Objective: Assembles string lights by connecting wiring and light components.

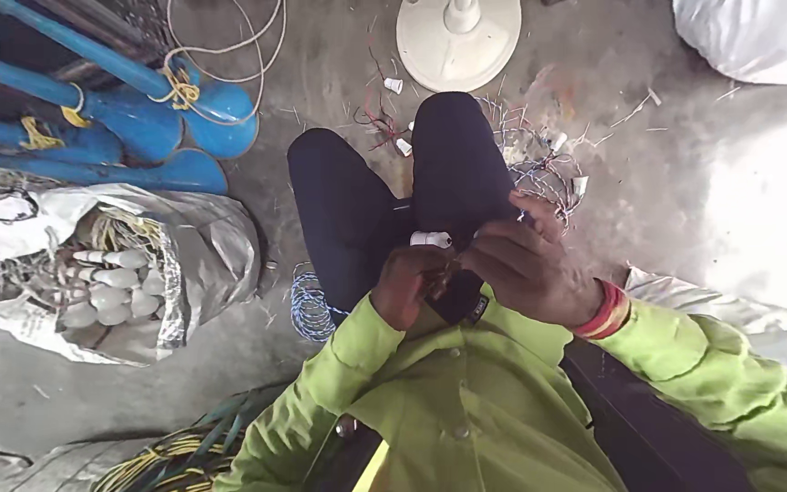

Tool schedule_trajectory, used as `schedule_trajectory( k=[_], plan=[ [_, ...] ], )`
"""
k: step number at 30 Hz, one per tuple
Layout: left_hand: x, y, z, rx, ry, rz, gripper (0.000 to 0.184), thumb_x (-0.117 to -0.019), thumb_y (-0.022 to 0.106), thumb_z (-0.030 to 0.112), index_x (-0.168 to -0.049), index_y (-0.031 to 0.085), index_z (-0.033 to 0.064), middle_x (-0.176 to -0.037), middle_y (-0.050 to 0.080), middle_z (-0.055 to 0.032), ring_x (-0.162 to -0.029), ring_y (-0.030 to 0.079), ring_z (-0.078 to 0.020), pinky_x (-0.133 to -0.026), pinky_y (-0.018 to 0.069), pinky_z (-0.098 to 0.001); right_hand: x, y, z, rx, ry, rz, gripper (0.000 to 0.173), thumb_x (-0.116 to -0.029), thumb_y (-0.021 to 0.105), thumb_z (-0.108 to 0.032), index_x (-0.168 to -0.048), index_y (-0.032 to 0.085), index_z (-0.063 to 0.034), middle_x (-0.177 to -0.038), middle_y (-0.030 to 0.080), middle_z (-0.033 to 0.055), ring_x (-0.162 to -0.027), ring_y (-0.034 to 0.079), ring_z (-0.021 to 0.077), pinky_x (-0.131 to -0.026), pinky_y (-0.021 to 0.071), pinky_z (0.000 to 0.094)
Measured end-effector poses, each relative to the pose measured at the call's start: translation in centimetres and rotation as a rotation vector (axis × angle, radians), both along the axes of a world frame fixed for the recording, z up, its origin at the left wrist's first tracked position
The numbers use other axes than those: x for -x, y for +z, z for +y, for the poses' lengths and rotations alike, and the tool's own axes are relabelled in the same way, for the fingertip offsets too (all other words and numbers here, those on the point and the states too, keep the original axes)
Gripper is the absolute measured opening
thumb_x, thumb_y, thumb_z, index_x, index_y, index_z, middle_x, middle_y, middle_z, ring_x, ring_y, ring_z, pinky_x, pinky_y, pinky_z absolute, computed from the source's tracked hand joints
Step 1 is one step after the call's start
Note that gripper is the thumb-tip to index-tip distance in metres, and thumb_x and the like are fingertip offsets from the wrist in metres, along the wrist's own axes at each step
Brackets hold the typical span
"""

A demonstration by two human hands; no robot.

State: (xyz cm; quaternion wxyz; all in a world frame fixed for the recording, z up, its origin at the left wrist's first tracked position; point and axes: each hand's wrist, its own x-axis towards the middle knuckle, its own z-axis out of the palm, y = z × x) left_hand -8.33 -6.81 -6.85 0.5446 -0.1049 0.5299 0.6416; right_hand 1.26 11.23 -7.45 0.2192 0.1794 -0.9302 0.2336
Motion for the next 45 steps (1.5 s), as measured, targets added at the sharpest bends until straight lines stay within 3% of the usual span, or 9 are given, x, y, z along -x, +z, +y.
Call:
schedule_trajectory(
  k=[6,9,11,14,17,21,33,41,45],
  plan=[
    [-0.5,-0.4,0.9,0.107,-0.021,0.121,0.030,-0.1070,0.052,0.018,-0.085,0.067,0.0037,-0.063,0.059,-0.0004,-0.047,0.048,-0.0037,-0.044,0.0403,-0.0174,-0.7,-1.2,-0.7,0.228,-0.129,-0.162,0.020,-0.1009,0.058,-0.014,-0.097,0.076,-0.0053,-0.089,0.072,0.0077,-0.098,0.069,0.0241,-0.113,0.0377,0.0586],
    [-1.0,-0.7,0.5,0.037,0.053,0.327,0.024,-0.1079,0.049,0.020,-0.118,0.065,0.0043,-0.081,0.068,-0.0034,-0.055,0.057,-0.0067,-0.048,0.0483,-0.0209,-1.0,-1.2,-0.8,0.335,-0.224,-0.258,0.020,-0.0992,0.059,-0.017,-0.098,0.075,-0.0057,-0.091,0.072,0.0065,-0.096,0.069,0.0213,-0.112,0.0392,0.0553],
    [-1.1,-0.7,0.0,-0.018,0.024,0.520,0.026,-0.1051,0.054,0.014,-0.128,0.059,0.0036,-0.092,0.069,-0.0057,-0.063,0.063,-0.0098,-0.055,0.0546,-0.0243,-1.1,-0.9,-0.8,0.366,-0.258,-0.304,0.019,-0.0987,0.059,-0.016,-0.099,0.075,-0.0054,-0.090,0.072,0.0057,-0.094,0.070,0.0204,-0.111,0.0408,0.0555],
    [-1.4,-0.7,-0.4,-0.003,-0.053,0.863,0.022,-0.0952,0.068,0.004,-0.116,0.067,-0.0015,-0.095,0.072,-0.0075,-0.072,0.069,-0.0115,-0.064,0.0613,-0.0286,-1.1,-0.7,-0.7,0.376,-0.265,-0.316,0.019,-0.0974,0.058,-0.015,-0.099,0.074,-0.0045,-0.089,0.072,0.0061,-0.089,0.069,0.0201,-0.108,0.0441,0.0556],
    [-1.2,-0.4,-0.5,0.073,-0.136,1.175,0.013,-0.0917,0.073,0.006,-0.103,0.076,-0.0008,-0.098,0.074,-0.0081,-0.084,0.072,-0.0087,-0.075,0.0625,-0.0260,-0.9,-0.8,-0.8,0.360,-0.261,-0.306,0.019,-0.0981,0.058,-0.016,-0.098,0.073,-0.0030,-0.090,0.071,0.0081,-0.091,0.069,0.0221,-0.109,0.0425,0.0562],
    [-0.9,0.1,-0.3,0.141,-0.235,1.320,0.014,-0.0944,0.071,0.010,-0.102,0.078,0.0016,-0.100,0.075,-0.0096,-0.090,0.072,-0.0109,-0.082,0.0606,-0.0269,-0.7,-1.2,-1.0,0.266,-0.243,-0.230,0.022,-0.0998,0.053,-0.015,-0.098,0.070,-0.0013,-0.092,0.069,0.0134,-0.096,0.068,0.0292,-0.111,0.0377,0.0593],
    [0.9,1.6,-1.0,0.000,-0.345,0.971,0.007,-0.0940,0.070,0.007,-0.100,0.071,0.0035,-0.095,0.069,-0.0062,-0.077,0.068,-0.0088,-0.067,0.0595,-0.0242,0.2,-1.0,0.4,0.146,-0.053,-0.059,0.011,-0.1008,0.059,-0.010,-0.099,0.069,-0.0037,-0.096,0.067,0.0123,-0.109,0.064,0.0316,-0.115,0.0283,0.0662],
    [2.0,1.3,-1.4,0.022,-0.460,0.870,0.008,-0.0889,0.070,0.010,-0.095,0.069,0.0056,-0.089,0.067,-0.0054,-0.075,0.064,-0.0108,-0.066,0.0558,-0.0288,0.8,-0.5,1.2,0.050,0.049,-0.043,0.011,-0.0973,0.064,-0.005,-0.104,0.073,-0.0042,-0.095,0.068,0.0123,-0.106,0.065,0.0311,-0.115,0.0278,0.0689],
    [2.7,1.3,-0.9,-0.053,-0.442,0.617,0.007,-0.0859,0.072,0.003,-0.093,0.071,0.0006,-0.079,0.067,-0.0021,-0.068,0.061,-0.0036,-0.062,0.0525,-0.0213,1.4,-0.2,1.4,0.067,0.101,-0.067,0.013,-0.0973,0.062,-0.004,-0.104,0.073,-0.0035,-0.097,0.068,0.0135,-0.108,0.065,0.0322,-0.116,0.0259,0.0702]
  ],
)
